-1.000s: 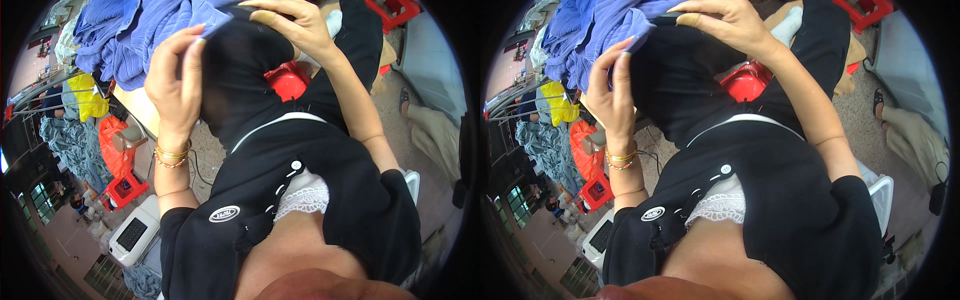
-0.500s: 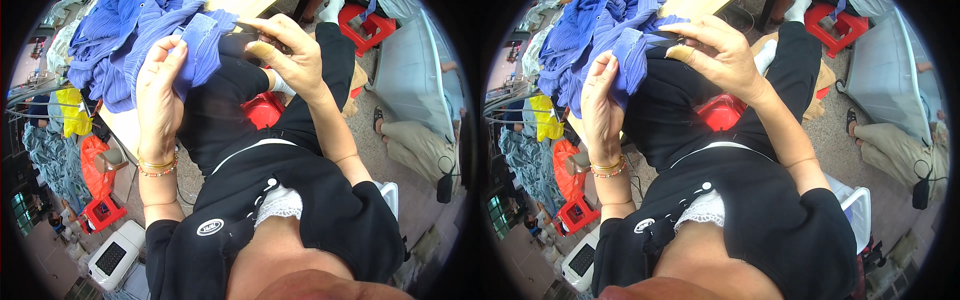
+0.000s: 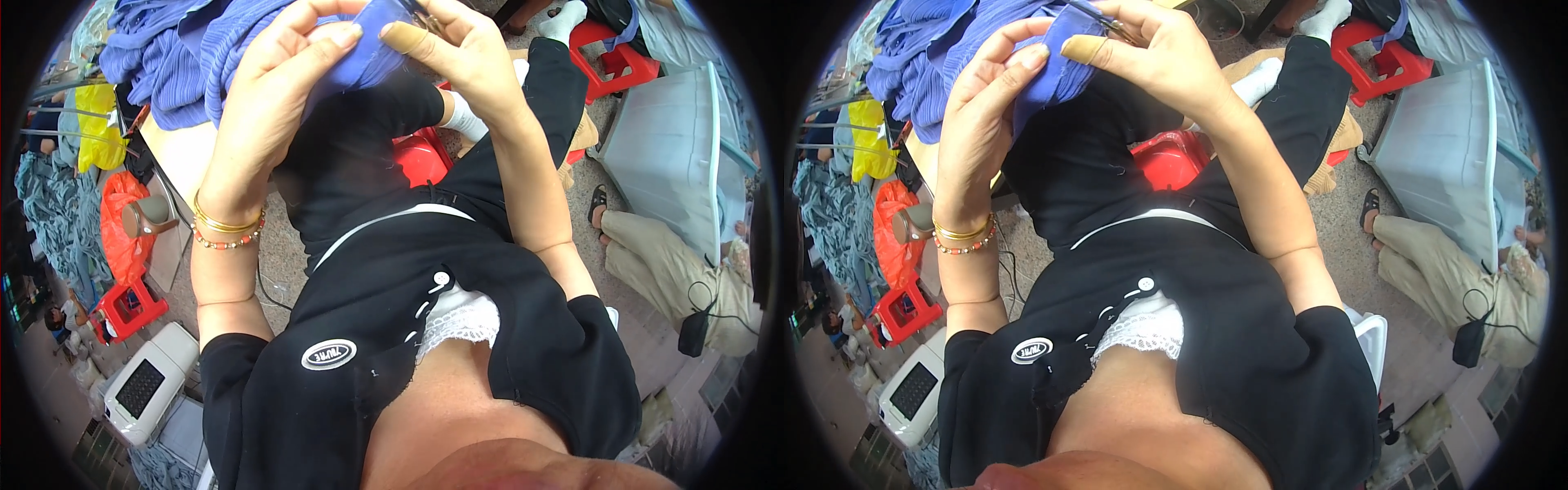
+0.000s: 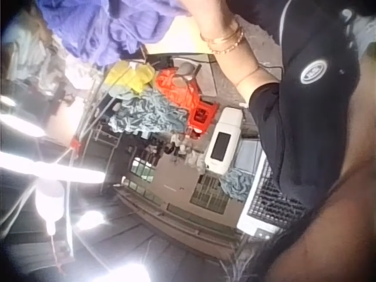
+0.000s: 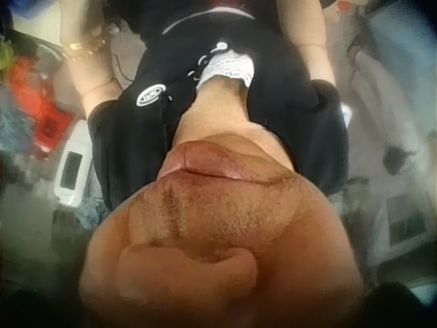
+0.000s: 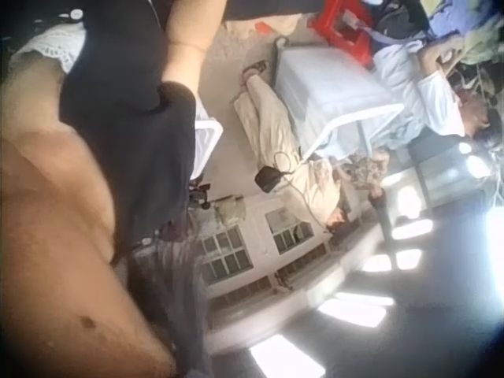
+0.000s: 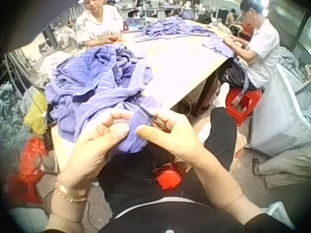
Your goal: Trimming loose threads and inspecting fasteners on blue garments in a textile workshop.
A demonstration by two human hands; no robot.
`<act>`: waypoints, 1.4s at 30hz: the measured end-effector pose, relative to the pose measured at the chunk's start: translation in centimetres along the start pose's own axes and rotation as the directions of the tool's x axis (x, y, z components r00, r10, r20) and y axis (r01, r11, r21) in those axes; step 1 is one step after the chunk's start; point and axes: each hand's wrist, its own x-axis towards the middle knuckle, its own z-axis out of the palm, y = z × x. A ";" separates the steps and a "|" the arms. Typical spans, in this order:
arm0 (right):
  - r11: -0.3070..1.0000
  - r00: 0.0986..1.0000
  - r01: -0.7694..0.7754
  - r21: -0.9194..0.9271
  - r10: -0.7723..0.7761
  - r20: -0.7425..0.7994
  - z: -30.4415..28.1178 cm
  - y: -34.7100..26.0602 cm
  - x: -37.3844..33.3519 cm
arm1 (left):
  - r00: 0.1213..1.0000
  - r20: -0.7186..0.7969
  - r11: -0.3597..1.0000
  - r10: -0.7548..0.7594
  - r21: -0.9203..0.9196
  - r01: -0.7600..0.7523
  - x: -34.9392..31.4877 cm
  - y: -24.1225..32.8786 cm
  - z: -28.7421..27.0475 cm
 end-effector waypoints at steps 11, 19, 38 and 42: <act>0.849 0.858 0.498 -0.176 -0.512 -0.043 -8.1 -3.3 -3.9 | 0.986 -0.025 0.754 0.162 0.648 -0.108 -3.9 2.6 -1.3; 0.853 0.842 0.502 0.146 -0.443 -0.308 -11.8 -5.0 -5.5 | 0.990 -0.056 0.968 -0.133 0.207 0.142 -8.4 5.3 -2.6; 0.799 0.931 0.185 -0.573 -0.329 -0.159 -2.8 7.8 -4.6 | 0.948 -0.306 0.972 -0.089 0.183 0.150 -8.9 -1.5 -8.6; 0.781 0.931 0.255 -0.570 -0.358 -0.074 -0.2 7.8 -5.7 | 0.926 -0.369 0.984 -0.082 0.118 0.134 -8.9 -1.9 -8.1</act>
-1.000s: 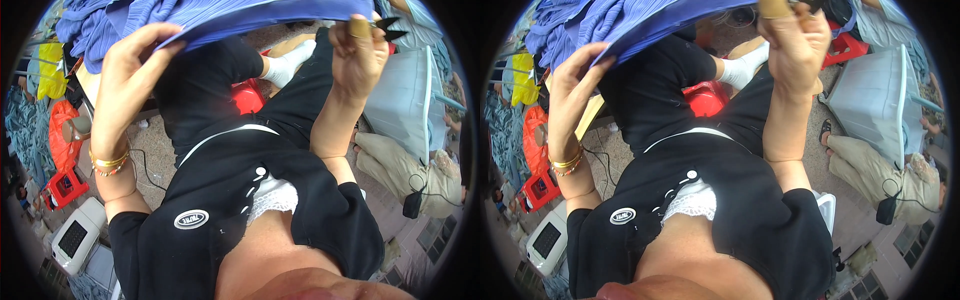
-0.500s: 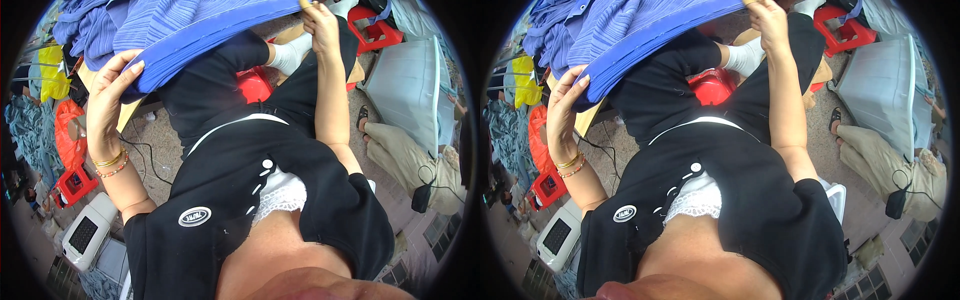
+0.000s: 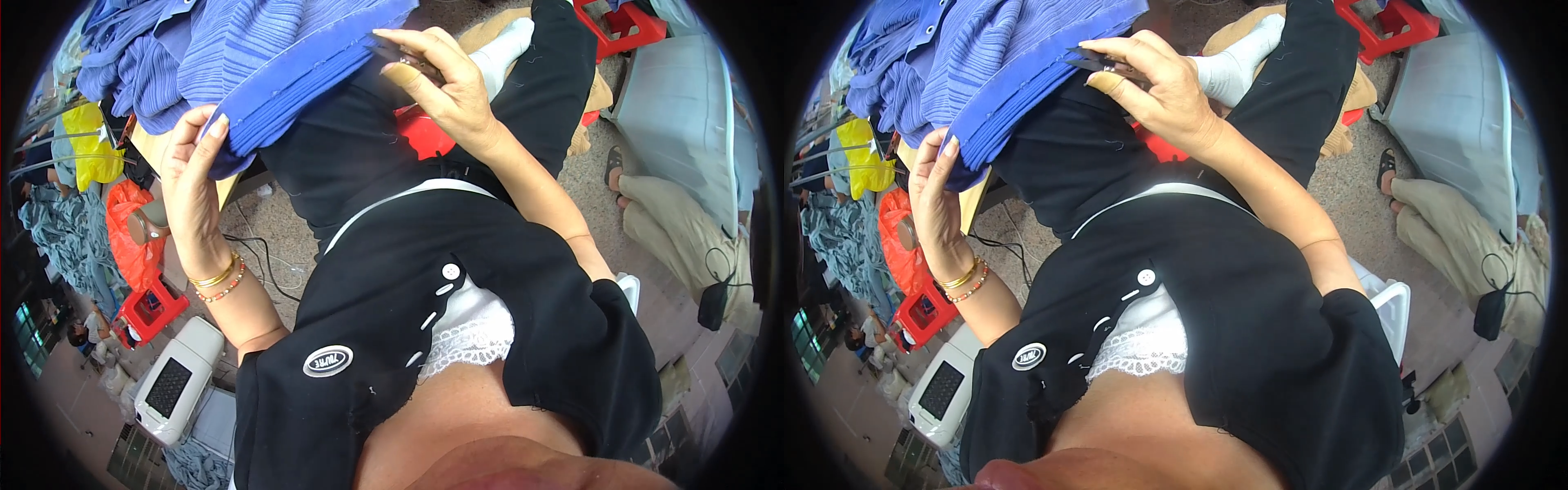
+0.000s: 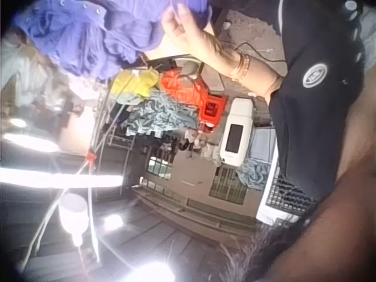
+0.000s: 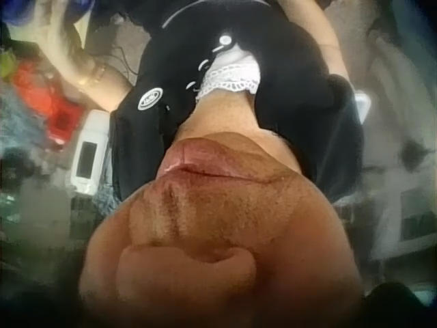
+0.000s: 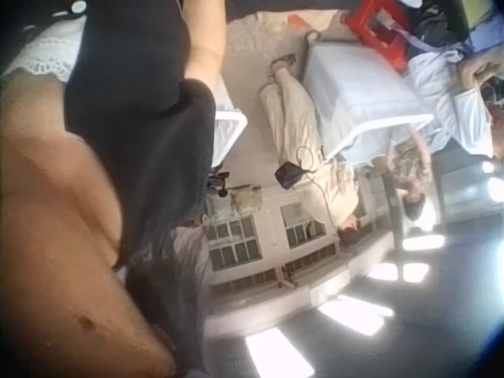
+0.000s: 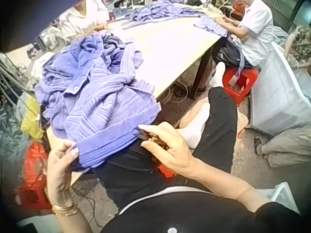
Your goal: Trimming loose threads and inspecting fasteners on blue garments in a textile workshop.
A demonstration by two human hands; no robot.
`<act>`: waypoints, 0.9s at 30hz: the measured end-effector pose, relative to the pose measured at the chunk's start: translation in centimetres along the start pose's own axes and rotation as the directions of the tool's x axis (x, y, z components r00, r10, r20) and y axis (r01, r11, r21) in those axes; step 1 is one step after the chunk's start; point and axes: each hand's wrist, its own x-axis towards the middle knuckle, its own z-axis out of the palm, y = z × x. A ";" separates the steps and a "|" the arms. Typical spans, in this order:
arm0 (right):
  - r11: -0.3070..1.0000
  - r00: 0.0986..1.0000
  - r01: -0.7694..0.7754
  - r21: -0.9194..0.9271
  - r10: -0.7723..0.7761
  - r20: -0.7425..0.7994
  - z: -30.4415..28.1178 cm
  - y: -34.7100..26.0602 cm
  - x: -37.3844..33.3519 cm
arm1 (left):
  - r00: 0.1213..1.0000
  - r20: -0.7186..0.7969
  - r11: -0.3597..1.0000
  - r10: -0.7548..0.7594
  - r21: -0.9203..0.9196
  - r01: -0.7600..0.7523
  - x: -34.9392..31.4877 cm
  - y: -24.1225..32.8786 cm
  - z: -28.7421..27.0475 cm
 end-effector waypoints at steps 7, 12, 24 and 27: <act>0.998 0.999 0.005 0.070 -0.001 -0.051 1.2 0.9 -0.2 | 1.000 0.021 0.999 0.023 -0.033 -0.022 -0.2 -0.6 -0.2; 0.997 0.998 0.032 0.076 -0.028 -0.055 1.2 0.8 -0.2 | 0.999 0.007 0.999 0.031 -0.030 -0.031 -0.2 -0.6 -0.1; 0.997 0.999 0.025 0.069 -0.022 -0.034 1.4 0.2 0.0 | 0.999 0.011 0.999 0.040 -0.037 -0.039 0.0 -0.9 -0.4; 0.997 0.999 0.022 0.077 -0.019 -0.039 1.7 0.6 0.0 | 0.999 0.007 0.998 0.044 -0.036 -0.044 -0.1 -0.9 -0.4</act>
